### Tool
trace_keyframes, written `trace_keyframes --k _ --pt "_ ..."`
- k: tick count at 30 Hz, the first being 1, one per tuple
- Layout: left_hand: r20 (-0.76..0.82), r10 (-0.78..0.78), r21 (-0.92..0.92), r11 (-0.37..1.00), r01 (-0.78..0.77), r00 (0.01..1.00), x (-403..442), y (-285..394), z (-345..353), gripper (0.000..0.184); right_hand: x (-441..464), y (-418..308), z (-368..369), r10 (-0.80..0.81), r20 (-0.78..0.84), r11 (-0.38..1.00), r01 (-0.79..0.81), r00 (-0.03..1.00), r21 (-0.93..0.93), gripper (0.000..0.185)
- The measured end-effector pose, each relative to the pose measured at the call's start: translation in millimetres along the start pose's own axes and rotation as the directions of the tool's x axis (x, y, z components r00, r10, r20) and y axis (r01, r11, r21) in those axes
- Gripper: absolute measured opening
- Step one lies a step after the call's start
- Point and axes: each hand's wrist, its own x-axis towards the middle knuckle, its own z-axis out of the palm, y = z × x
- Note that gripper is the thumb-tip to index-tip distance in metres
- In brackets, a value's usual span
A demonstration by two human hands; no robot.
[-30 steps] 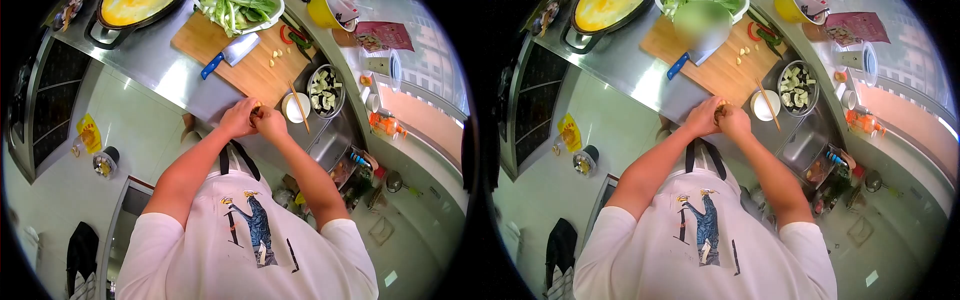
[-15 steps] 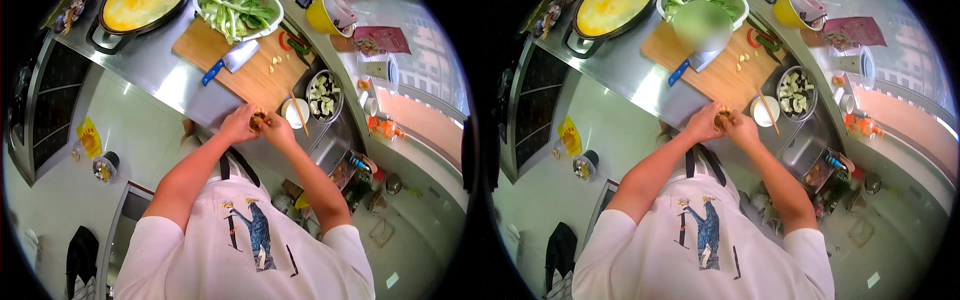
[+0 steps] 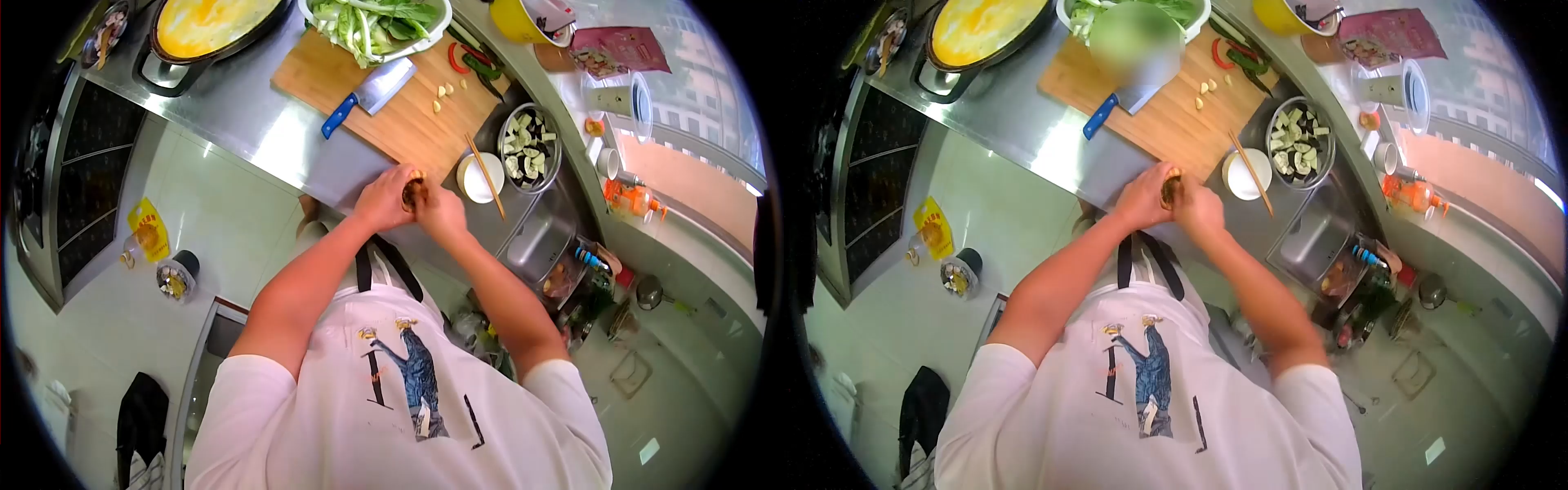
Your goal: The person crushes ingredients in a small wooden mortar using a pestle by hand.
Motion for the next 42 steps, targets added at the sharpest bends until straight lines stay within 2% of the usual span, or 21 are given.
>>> trace_keyframes --k 3,5,7,9,11,13,15,19,21,25,27,28,29,31,32,33,35,37,39,40,42 --pt "0.01 -0.001 -0.02 1.0 0.001 1.0 3.3 2.7 -6.0 0.089 -5.5 -4.3 -4.2 0.05 -0.003 0.998 -0.05 0.999 0.044 0.019" --pt "0.022 0.029 -0.029 0.999 -0.028 0.999 4.1 9.8 -8.3 0.087 -7.4 -3.2 -15.3 0.01 -0.061 0.998 -0.006 0.998 0.064 0.019" --pt "-0.045 0.053 -0.037 0.998 -0.055 0.998 -3.3 2.9 0.4 0.082 -22.7 -14.3 -26.1 0.074 0.009 0.991 -0.074 0.997 0.112 0.019" --pt "-0.06 0.034 -0.032 0.999 -0.036 0.998 -0.9 -1.8 3.1 0.083 -12.4 -19.0 -23.8 0.116 0.011 0.987 -0.116 0.993 0.109 0.019" --pt "0.015 -0.065 -0.081 0.995 0.066 0.998 -2.1 6.4 -0.1 0.09 0.3 -13.5 -7.8 0.072 -0.055 0.996 -0.069 0.996 0.052 0.019" --pt "-0.037 -0.003 -0.026 1.0 0.002 0.999 -3.9 0.3 2.5 0.093 5.3 -2.2 -10.3 0.102 -0.03 0.992 -0.099 0.994 0.083 0.019" --pt "0.004 -0.017 0.019 1.0 0.017 1.0 -2.1 -0.3 2.1 0.093 8.6 9.9 -21.3 0.121 0.094 0.982 -0.133 0.988 0.134 0.02" --pt "0.007 -0.014 -0.017 1.0 0.014 1.0 -3.9 -1.8 2.0 0.093 9.6 0.3 -9.8 0.169 0.188 0.966 -0.201 0.968 0.164 0.022" --pt "0.024 -0.035 0.013 0.999 0.035 0.999 -1.2 -2.1 2.0 0.1 16.8 -1.9 -7.5 0.15 0.137 0.981 -0.164 0.979 0.099 0.024" --pt "0.052 -0.008 0.047 0.999 0.005 0.999 9.6 -4.1 -3.4 0.1 21.9 -4.2 -49.4 0.121 0.219 0.989 -0.137 0.968 0.058 0.023" --pt "0.035 -0.003 0.002 1.0 0.003 0.999 -1.5 -4.2 1.0 0.097 9.2 -1.7 -65.1 0.211 0.416 0.914 -0.33 0.884 0.238 0.025" --pt "0.025 -0.006 -0.005 1.0 0.006 1.0 -2.8 -5.0 1.9 0.098 7.0 1.0 -62.6 0.107 0.347 0.944 -0.205 0.932 0.259 0.026" --pt "0.033 -0.005 0.001 1.0 0.005 0.999 -1.6 -5.2 1.7 0.098 7.3 -0.5 -49.5 0.11 0.345 0.941 -0.21 0.932 0.267 0.026" --pt "0.026 -0.014 -0.036 0.999 0.015 1.0 0.8 -9.0 4.6 0.099 5.8 -11.5 -16.9 0.108 0.171 0.991 -0.12 0.979 0.062 0.026" --pt "0.04 -0.003 -0.024 1.0 0.004 0.999 3.8 -9.4 4.0 0.099 8.3 -9.5 -16.3 0.1 0.172 0.994 -0.107 0.98 0.034 0.025" --pt "0.037 -0.015 -0.028 0.999 0.016 0.999 9.3 -8.2 1.2 0.098 17.0 -9.6 -24.7 0.101 0.158 0.993 -0.11 0.982 0.047 0.025" --pt "0.093 -0.043 -0.028 0.999 0.045 0.995 -4.5 -5.1 4.0 0.098 6.4 -5.0 -38.2 0.155 0.282 0.978 -0.188 0.947 0.095 0.025" --pt "0.064 -0.036 -0.027 0.999 0.038 0.997 1.6 3.1 -4.2 0.095 4.4 1.8 -35.8 0.092 0.244 0.984 -0.126 0.965 0.124 0.024" --pt "0.103 -0.069 -0.037 0.997 0.074 0.992 -0.1 8.4 -5.6 0.096 4.9 -1.1 -14.1 0.017 0.056 0.985 -0.026 0.998 0.172 0.022" --pt "0.105 -0.078 -0.033 0.996 0.081 0.991 -0.6 7.0 -5.0 0.098 6.1 -6.1 -1.3 0.076 0.009 0.978 -0.076 0.997 0.194 0.02" --pt "0.076 -0.055 0.018 0.998 0.053 0.996 3.5 9.5 -5.5 0.101 10.6 -3.6 -8.1 0.016 0.012 0.986 -0.017 1.0 0.163 0.019"
